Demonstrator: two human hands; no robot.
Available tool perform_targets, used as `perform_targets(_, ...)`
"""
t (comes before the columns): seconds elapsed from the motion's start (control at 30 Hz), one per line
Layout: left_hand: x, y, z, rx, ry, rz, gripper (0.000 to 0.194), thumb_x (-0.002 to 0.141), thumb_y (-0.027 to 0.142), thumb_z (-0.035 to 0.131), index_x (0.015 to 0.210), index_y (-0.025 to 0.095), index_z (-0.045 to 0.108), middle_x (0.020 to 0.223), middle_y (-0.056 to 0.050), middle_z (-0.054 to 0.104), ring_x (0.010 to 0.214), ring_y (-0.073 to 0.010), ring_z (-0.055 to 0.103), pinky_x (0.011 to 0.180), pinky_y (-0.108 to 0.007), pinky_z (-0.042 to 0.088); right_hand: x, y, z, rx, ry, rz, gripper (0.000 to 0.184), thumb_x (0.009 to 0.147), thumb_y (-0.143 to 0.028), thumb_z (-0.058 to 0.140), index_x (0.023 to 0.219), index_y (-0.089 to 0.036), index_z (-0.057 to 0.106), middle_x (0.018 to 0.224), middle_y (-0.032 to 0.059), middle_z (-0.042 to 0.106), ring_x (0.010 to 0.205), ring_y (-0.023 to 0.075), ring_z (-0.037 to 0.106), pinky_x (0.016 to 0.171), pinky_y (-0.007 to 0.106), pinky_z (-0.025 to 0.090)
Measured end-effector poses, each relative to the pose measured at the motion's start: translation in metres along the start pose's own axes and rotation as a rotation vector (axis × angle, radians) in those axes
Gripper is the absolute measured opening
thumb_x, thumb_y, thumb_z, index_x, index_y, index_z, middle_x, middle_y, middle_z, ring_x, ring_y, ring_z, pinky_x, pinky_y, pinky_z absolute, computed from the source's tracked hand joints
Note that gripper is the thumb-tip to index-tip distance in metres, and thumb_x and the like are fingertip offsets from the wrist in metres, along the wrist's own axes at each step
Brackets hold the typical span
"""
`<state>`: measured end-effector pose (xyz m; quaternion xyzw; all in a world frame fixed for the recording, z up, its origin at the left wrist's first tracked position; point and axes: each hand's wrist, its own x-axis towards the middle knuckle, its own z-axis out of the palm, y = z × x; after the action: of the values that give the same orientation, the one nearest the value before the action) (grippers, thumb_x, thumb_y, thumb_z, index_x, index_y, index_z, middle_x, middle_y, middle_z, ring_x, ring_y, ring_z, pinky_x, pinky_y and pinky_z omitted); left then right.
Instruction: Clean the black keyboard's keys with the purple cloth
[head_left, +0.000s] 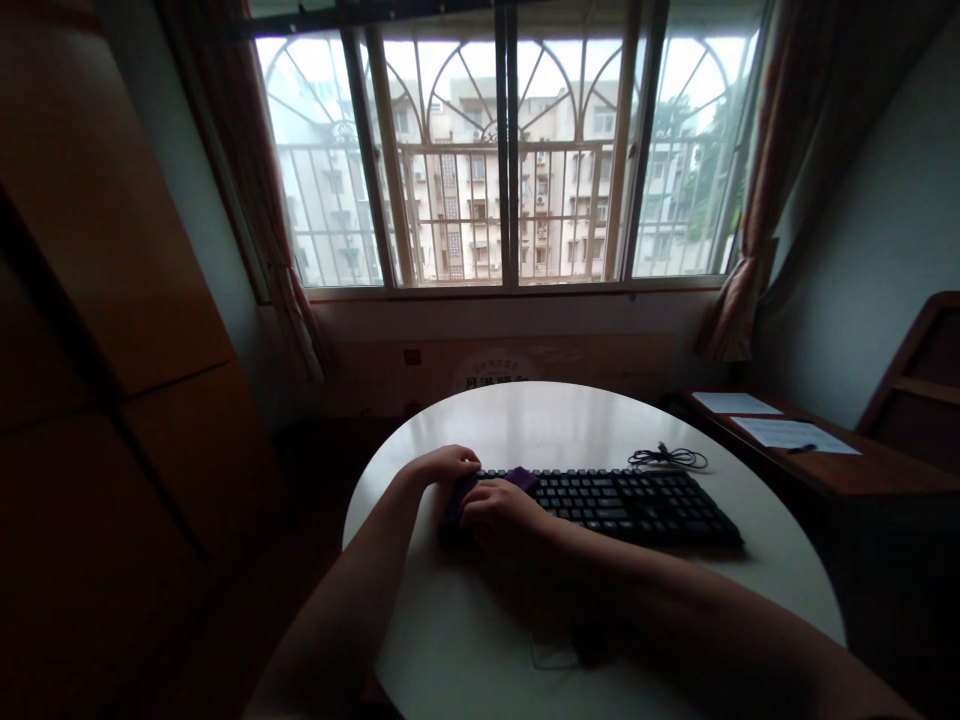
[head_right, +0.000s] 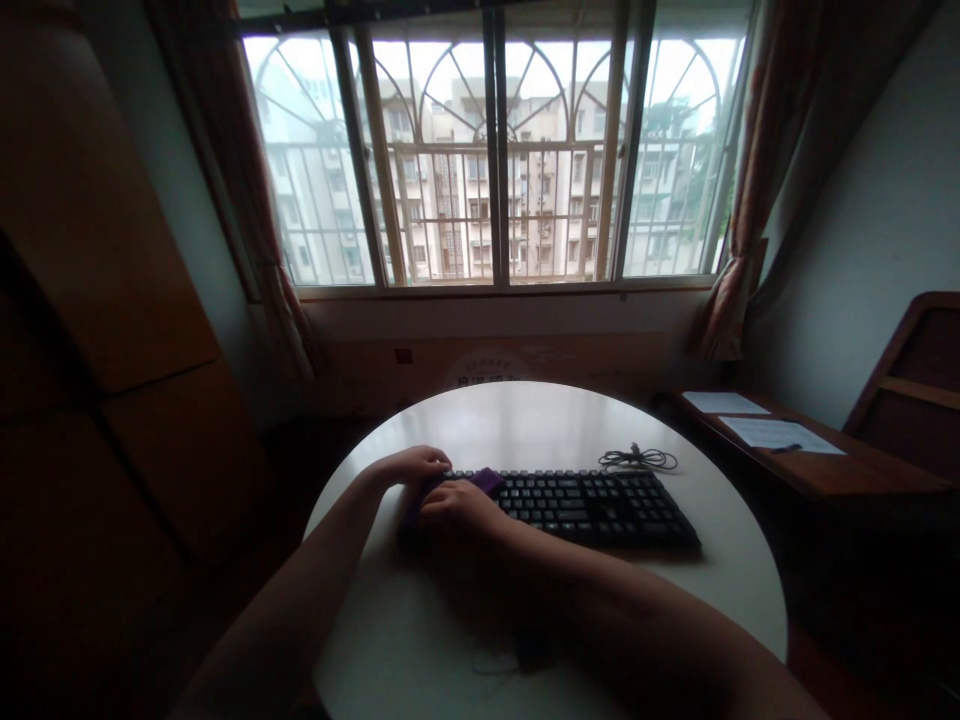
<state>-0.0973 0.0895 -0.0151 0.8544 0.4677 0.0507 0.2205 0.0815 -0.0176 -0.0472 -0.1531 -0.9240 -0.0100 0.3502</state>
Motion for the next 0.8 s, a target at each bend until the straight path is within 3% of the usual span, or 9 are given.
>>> perform_targets(0.8,-0.004,0.007,-0.0018,0.02,-0.002,-0.014,0.041,0.087,0.045,0.051,0.106,0.016,0.073,0.101,-0.006,0.074,0.092,-0.022,0.066,0.078,-0.026,0.048,-0.0013,0.0017,0.0035,0.01,0.026,-0.008,0.013,0.081,-0.014,0.061,0.083,-0.02,0.072,0.091,0.003,0.074,0.082,0.0176,0.066,0.082,0.031,0.052)
